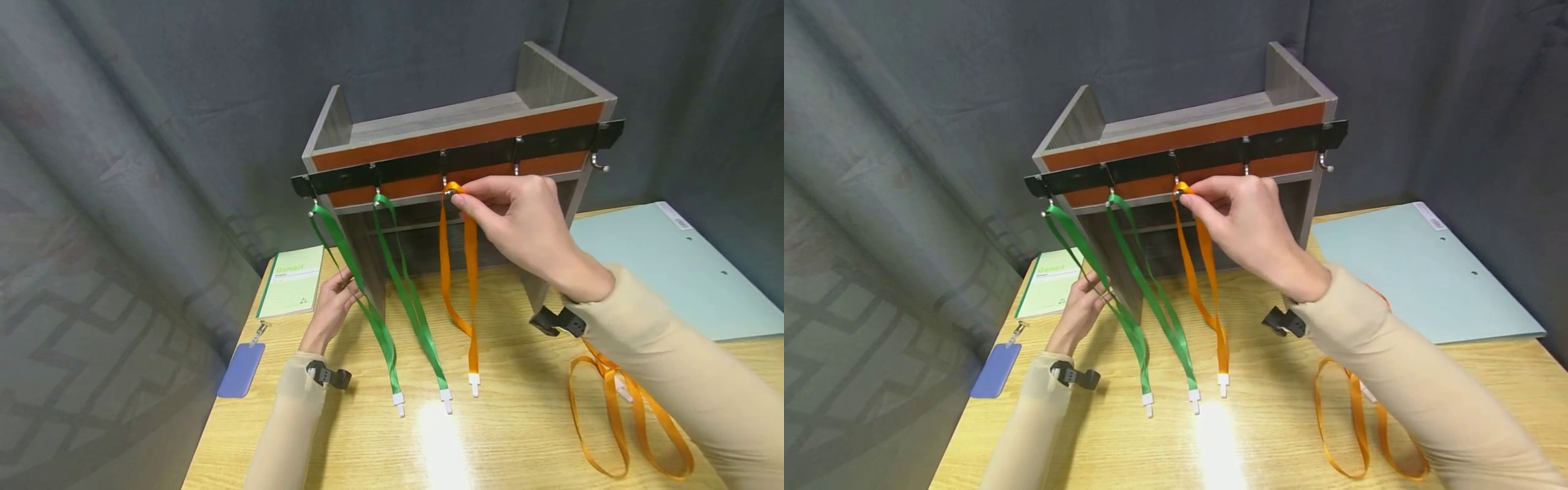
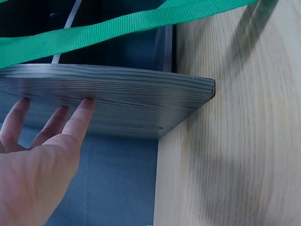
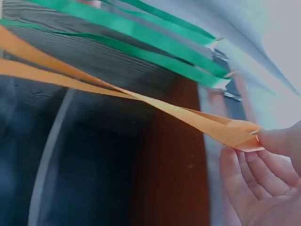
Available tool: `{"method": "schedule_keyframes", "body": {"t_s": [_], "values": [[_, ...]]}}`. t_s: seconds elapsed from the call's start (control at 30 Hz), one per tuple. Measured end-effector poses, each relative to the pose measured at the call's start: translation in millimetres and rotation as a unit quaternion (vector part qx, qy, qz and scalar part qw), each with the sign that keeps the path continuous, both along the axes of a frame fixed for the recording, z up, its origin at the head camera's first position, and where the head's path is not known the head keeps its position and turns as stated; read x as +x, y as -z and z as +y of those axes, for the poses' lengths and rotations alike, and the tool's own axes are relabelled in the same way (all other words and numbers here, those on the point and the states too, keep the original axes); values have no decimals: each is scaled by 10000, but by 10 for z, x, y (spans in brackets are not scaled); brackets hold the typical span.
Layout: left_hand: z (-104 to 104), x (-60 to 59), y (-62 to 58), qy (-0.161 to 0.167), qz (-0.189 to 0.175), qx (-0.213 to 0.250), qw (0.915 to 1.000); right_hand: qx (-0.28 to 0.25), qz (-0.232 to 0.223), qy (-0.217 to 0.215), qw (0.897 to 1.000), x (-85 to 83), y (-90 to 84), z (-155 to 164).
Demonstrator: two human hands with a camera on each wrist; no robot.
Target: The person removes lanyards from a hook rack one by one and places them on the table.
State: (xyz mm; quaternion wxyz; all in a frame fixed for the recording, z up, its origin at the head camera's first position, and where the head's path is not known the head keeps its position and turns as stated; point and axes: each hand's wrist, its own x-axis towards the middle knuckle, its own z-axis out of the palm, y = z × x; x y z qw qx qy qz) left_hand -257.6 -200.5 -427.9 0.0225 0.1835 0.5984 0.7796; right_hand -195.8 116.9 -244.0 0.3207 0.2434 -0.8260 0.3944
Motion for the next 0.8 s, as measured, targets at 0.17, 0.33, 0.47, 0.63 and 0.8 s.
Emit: {"method": "schedule_keyframes", "body": {"t_s": [0.17, 0.33, 0.47, 0.63, 0.8], "values": [[0, -2, 16, -17, -8, -112, 9999, -157, 40, -51, 9999, 117, -130, 41], [-1, 3, 19, -62, -60, -76, 9999, -425, -45, -236, 9988, 236, -311, 104], [-4, -3, 10, -62, -22, -99, 9999, -728, -271, -556, 9954, 269, -452, 191], [-5, -8, 15, -86, -41, -50, 9999, -1134, -803, -1100, 9842, 260, -547, 311], [-1, -15, 27, -16, -19, 17, 10000, -1066, -1296, -1070, 9800, 256, -527, 434]]}}
